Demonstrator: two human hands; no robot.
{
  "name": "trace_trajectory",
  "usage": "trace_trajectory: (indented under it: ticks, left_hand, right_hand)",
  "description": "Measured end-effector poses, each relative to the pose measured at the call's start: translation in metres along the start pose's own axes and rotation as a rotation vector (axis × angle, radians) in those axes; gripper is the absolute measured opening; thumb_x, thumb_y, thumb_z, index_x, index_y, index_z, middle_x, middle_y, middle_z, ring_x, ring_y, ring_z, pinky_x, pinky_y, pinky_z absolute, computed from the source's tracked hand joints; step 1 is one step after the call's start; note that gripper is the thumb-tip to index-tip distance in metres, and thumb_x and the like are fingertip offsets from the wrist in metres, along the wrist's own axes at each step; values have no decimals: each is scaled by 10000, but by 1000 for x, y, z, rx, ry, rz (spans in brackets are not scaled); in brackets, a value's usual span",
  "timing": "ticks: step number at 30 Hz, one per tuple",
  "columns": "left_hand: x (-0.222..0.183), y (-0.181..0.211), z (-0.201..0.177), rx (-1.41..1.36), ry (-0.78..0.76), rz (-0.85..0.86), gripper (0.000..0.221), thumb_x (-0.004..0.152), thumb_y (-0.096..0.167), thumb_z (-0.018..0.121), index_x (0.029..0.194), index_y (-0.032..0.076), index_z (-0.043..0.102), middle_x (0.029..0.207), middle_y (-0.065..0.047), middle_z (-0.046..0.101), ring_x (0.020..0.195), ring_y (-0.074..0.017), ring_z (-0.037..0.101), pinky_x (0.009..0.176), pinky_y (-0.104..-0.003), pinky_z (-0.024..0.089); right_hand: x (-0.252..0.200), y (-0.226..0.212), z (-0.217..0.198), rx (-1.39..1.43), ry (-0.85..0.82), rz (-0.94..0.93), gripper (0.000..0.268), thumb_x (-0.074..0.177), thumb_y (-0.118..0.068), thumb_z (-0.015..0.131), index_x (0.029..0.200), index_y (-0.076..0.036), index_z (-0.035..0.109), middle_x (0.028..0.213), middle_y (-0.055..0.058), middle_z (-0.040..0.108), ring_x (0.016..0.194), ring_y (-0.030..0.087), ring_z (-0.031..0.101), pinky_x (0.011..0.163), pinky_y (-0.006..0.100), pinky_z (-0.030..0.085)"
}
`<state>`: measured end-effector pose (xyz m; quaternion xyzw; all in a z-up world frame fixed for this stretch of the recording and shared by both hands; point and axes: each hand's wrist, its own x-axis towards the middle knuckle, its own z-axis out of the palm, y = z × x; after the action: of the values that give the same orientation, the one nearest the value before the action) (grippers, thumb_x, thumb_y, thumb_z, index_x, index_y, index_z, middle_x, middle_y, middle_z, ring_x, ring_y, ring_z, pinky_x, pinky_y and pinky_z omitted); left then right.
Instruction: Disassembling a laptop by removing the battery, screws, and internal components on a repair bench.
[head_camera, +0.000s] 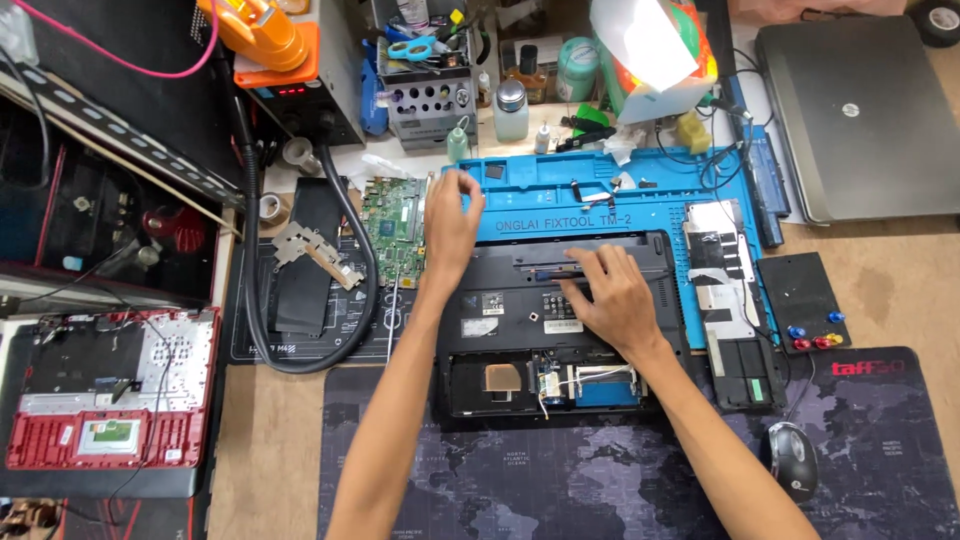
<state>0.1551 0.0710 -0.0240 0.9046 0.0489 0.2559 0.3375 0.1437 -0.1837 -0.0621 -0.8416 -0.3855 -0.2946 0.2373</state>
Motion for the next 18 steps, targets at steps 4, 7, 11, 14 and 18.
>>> trace_trajectory:
  ticks: [4,7,11,14,18]
  left_hand:
    - [-58,15,-19,-374,-13,-211,92,943,96,627,869,89,572,792,-69,604,764,-211,604,741,-367,476]
    - [-94,27,-32,-519,-12,-315,69,916,79,662,886,99,602,800,-62,655,757,-156,606,746,-329,499]
    - [-125,42,-39,-655,-37,-395,68,915,38,667,924,88,621,811,-62,666,770,-144,598,749,-314,505]
    - [-135,47,-39,-687,-45,-419,81,900,29,690,950,69,640,791,-49,654,759,-117,583,732,-290,501]
    - [-137,52,-44,-720,-33,-417,85,899,13,690,945,73,653,772,-40,648,761,-103,576,726,-274,497]
  right_hand:
    - [2,-4,-8,31,-33,-8,216,1017,-248,637,1215,-171,674,837,6,400,715,215,474,688,299,434]
    - [0,-4,-7,29,-14,-42,203,1023,-227,631,1216,-237,694,904,12,442,791,220,528,743,319,450]
    - [-3,-3,-16,9,91,-33,305,976,-236,713,1259,-349,723,1001,-29,421,937,173,513,925,288,379]
    - [-18,0,-6,179,312,66,261,947,-55,765,1135,-228,818,981,-8,559,995,207,640,997,357,398]
    - [-3,-43,-35,328,474,223,163,1007,-57,718,1128,-164,731,1053,33,700,1059,214,675,984,370,431]
